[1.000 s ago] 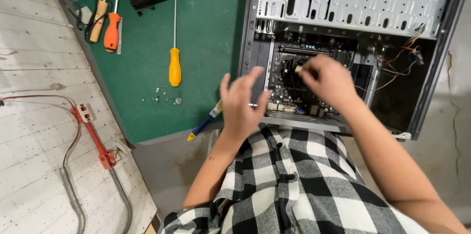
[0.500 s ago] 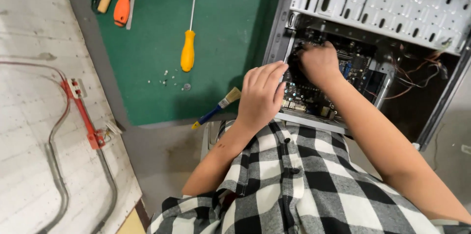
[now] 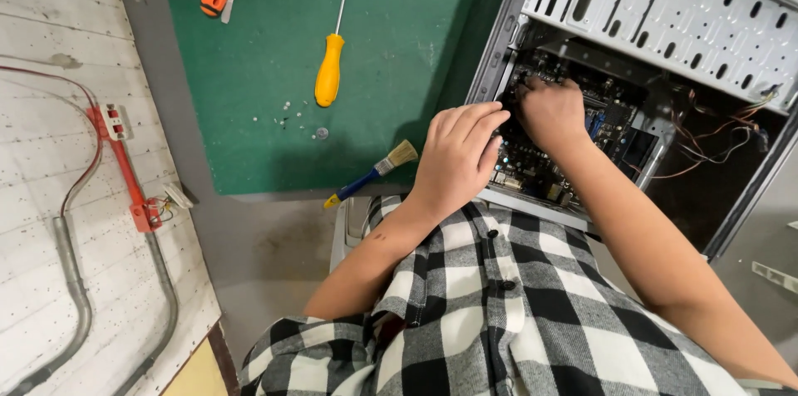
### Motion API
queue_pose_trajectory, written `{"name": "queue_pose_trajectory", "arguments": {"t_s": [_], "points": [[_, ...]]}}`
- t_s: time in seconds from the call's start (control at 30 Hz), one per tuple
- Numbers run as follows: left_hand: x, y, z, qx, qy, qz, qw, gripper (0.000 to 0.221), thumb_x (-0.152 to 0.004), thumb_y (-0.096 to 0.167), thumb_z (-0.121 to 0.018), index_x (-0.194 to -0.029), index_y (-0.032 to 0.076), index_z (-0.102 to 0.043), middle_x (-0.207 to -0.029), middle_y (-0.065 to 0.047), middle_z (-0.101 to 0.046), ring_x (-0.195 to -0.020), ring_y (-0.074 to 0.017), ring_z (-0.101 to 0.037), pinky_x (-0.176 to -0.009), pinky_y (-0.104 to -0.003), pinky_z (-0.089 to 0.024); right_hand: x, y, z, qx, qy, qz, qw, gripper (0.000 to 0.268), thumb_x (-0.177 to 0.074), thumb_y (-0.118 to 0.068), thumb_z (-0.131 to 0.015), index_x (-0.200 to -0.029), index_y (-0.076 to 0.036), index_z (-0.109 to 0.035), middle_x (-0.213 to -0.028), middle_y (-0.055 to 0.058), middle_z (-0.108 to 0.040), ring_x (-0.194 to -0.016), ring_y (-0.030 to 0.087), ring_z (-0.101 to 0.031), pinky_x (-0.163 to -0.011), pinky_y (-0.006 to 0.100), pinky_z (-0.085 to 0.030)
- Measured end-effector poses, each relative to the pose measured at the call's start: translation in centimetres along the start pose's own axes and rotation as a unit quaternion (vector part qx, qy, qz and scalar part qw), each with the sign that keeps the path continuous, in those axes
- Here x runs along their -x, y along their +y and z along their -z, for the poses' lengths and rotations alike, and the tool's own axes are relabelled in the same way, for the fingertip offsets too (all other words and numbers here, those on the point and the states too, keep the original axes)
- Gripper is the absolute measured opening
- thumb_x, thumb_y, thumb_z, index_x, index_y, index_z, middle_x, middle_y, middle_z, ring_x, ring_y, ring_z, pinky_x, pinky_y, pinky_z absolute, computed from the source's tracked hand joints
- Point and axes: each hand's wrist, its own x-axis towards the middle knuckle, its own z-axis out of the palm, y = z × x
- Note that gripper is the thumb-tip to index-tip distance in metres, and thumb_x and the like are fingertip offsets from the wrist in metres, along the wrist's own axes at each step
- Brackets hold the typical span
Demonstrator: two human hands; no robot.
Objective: The person uses a screwdriver to remove the side panel of a computer case and then proceeds to install or adjust the CPU cooling fan and power supply unit.
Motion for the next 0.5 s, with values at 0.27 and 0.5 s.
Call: {"name": "queue_pose_trajectory", "arguments": {"t_s": [0.27, 0.5], "points": [[-0.4, 0.1, 0.4, 0.013, 0.008, -0.004, 1.0, 0.026, -0.102, 0.018, -0.056, -0.126, 0.014, -0.065, -0.124, -0.002, -0.063, -0.116, -0.0218, -0.062, -0.102, -0.039, -0.047, 0.4, 0.2, -1.5, -0.002, -0.025, 0.006, 1.0, 0.019, -0.088, -0.025, -0.065, -0.102, -0.024, -0.078, -0.104, -0.004, -0.074, -0.072, 0.018, -0.072, -0.079, 0.037, -0.048], [-0.3, 0.2, 0.7, 0.021, 0.004, -0.002, 1.0, 0.025, -0.103, 0.018, -0.056, -0.126, 0.013, -0.064, -0.124, -0.003, -0.063, -0.116, -0.0228, -0.062, -0.102, -0.04, -0.047, -1.2, 1.6, 5.4, -0.062, -0.056, 0.027, 0.996, 0.013, -0.095, -0.019, -0.068, -0.103, -0.021, -0.078, -0.103, -0.002, -0.074, -0.083, 0.021, -0.076, -0.081, 0.033, -0.055]]}}
